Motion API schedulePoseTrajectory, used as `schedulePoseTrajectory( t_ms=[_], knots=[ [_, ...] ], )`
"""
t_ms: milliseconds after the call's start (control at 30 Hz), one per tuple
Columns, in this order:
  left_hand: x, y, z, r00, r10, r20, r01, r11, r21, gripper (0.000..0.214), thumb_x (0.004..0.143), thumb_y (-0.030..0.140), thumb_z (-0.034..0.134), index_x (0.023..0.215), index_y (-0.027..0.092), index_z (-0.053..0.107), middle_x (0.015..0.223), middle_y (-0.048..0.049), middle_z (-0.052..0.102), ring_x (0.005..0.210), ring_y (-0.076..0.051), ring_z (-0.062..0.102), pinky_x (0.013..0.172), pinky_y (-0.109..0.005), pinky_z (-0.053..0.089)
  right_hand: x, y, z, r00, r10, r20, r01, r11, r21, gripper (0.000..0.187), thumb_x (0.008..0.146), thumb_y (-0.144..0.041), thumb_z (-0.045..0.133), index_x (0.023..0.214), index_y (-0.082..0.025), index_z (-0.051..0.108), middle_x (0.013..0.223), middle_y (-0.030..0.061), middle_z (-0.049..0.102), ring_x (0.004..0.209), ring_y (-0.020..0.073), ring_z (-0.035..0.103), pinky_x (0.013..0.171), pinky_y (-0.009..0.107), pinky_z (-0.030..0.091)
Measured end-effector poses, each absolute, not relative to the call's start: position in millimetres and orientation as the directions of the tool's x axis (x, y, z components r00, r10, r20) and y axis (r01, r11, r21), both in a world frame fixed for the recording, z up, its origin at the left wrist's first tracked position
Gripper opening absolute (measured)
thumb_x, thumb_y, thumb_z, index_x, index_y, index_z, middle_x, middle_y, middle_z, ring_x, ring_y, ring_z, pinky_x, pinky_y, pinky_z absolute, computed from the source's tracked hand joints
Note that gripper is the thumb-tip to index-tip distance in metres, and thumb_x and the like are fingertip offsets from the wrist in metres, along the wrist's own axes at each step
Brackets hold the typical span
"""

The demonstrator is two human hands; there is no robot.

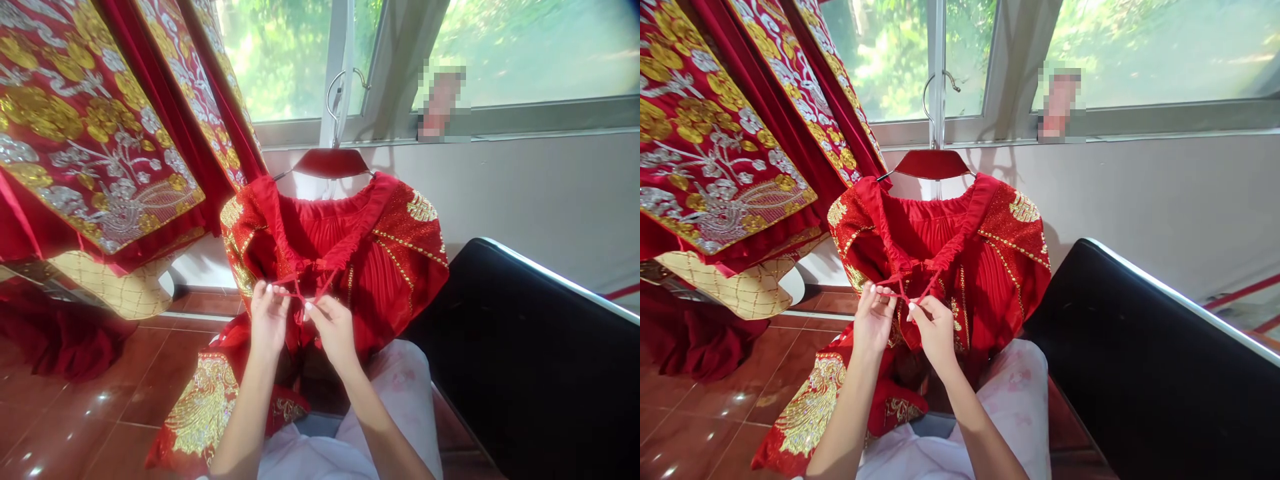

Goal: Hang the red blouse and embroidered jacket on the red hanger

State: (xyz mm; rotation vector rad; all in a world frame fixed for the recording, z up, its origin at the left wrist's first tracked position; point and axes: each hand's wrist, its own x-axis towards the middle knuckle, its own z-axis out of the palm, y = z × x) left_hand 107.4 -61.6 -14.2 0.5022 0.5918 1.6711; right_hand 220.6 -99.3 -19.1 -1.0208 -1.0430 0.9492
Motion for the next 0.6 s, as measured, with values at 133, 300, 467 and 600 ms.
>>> schedulePoseTrajectory(
  t_ms=[133, 300, 467, 600],
  knots=[
    [86.4, -69.6, -0.6, -0.110, 0.954, 0.279, -0.635, -0.284, 0.719, 0.028, 0.078, 0.048, 0.066, 0.082, 0.023, 0.056, 0.046, 0.0118, 0.033, 0.042, -0.005, 0.035, 0.055, -0.021, 0.043, 233.4, -99.2, -18.0, 0.251, 0.940, 0.230, -0.090, 0.259, -0.962, 0.016, 0.078, -0.033, 0.064, 0.073, -0.018, 0.065, 0.058, -0.0007, 0.062, 0.055, 0.0136, 0.057, 0.058, 0.027, 0.048],
    [81.4, -80.3, 8.2, 0.213, 0.944, 0.253, 0.354, -0.316, 0.880, 0.035, 0.083, 0.050, 0.061, 0.102, 0.023, 0.070, 0.061, 0.0023, 0.058, 0.053, -0.012, 0.048, 0.054, -0.024, 0.036, 245.3, -99.1, -15.3, 0.264, 0.933, 0.243, -0.070, 0.269, -0.960, 0.017, 0.078, -0.034, 0.065, 0.072, -0.018, 0.065, 0.057, -0.0016, 0.059, 0.053, 0.0122, 0.054, 0.056, 0.025, 0.046],
    [96.9, -79.2, 5.0, 0.428, 0.880, 0.206, 0.654, -0.459, 0.601, 0.033, 0.090, 0.048, 0.051, 0.084, 0.022, 0.071, 0.073, -0.0024, 0.062, 0.063, -0.016, 0.055, 0.059, -0.025, 0.035, 247.0, -99.3, -10.2, 0.209, 0.937, 0.278, -0.021, 0.289, -0.957, 0.019, 0.078, -0.035, 0.064, 0.072, -0.017, 0.065, 0.062, 0.0013, 0.064, 0.057, 0.0137, 0.058, 0.056, 0.025, 0.047],
    [86.3, -72.3, 14.1, 0.386, 0.867, 0.316, 0.740, -0.495, 0.456, 0.040, 0.093, 0.043, 0.045, 0.064, 0.020, 0.062, 0.067, -0.0009, 0.052, 0.060, -0.014, 0.050, 0.057, -0.025, 0.030, 266.9, -96.9, 0.9, 0.236, 0.896, 0.376, 0.186, 0.338, -0.923, 0.021, 0.078, -0.037, 0.065, 0.075, -0.017, 0.067, 0.064, 0.0032, 0.067, 0.060, 0.0152, 0.059, 0.057, 0.026, 0.047]
  ],
)
